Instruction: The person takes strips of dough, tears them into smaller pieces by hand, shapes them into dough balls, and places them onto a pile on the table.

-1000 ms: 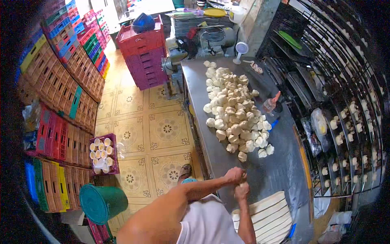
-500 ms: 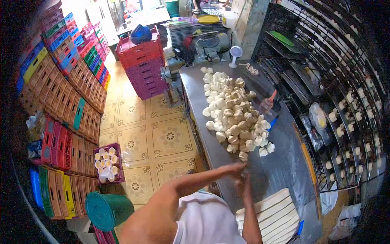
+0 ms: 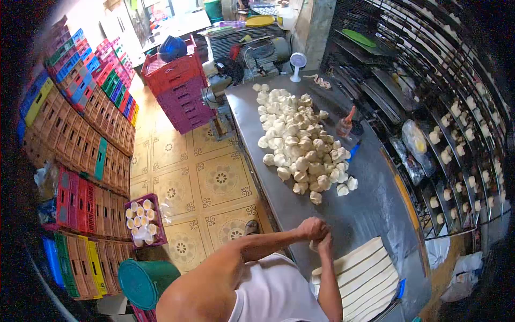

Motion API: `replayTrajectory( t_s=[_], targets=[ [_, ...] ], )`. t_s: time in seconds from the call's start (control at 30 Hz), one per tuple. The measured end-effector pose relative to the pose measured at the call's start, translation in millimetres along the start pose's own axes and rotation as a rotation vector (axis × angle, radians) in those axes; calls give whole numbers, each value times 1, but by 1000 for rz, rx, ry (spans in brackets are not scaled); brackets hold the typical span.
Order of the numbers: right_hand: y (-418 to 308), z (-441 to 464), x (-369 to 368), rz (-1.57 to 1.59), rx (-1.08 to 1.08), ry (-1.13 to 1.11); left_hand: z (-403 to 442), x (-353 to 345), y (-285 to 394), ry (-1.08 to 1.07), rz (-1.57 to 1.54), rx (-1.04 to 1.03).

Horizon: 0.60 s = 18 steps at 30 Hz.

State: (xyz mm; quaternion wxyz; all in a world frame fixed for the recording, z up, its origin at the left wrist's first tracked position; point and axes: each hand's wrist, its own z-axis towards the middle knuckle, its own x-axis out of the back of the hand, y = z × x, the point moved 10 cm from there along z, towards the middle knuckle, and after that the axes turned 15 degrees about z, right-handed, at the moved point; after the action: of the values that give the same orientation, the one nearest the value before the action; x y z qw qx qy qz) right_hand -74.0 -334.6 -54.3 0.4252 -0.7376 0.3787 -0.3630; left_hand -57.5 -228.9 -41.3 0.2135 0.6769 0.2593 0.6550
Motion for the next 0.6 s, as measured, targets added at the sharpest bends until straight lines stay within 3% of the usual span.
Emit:
replayTrajectory(
  t_s=[0.03, 0.1, 0.13, 0.23, 0.37, 0.43, 0.47, 0.5, 0.57, 0.6],
  targets=[
    [-1, -8, 5, -329, -167, 12, -2, 1, -2, 5, -3, -2],
    [81, 15, 12, -298, -105, 54, -12, 5, 6, 31, -63, -144],
    [111, 19, 18, -255, -58, 96, -15, 1, 1, -1, -56, -115],
    [22, -7, -2, -503, -150, 43, -20, 4, -9, -20, -83, 11],
    [31, 24, 10, -598, 12, 77, 2, 9, -26, -104, 7, 191],
    [20, 25, -32, -1274, 609, -316, 20, 30, -15, -45, 81, 146],
    [-4, 19, -42, -1571, 476, -517, 34, 36, -12, 40, 103, 105],
    [-5, 20, -39, -1564, 480, -518, 50, 36, -15, 122, 123, 66],
    [-84, -38, -31, -926, 1424, -208, 95, 2, -47, 68, 187, 29],
    [-109, -59, -38, -933, 1413, -213, 90, 36, -37, 171, 221, 28]
  ],
)
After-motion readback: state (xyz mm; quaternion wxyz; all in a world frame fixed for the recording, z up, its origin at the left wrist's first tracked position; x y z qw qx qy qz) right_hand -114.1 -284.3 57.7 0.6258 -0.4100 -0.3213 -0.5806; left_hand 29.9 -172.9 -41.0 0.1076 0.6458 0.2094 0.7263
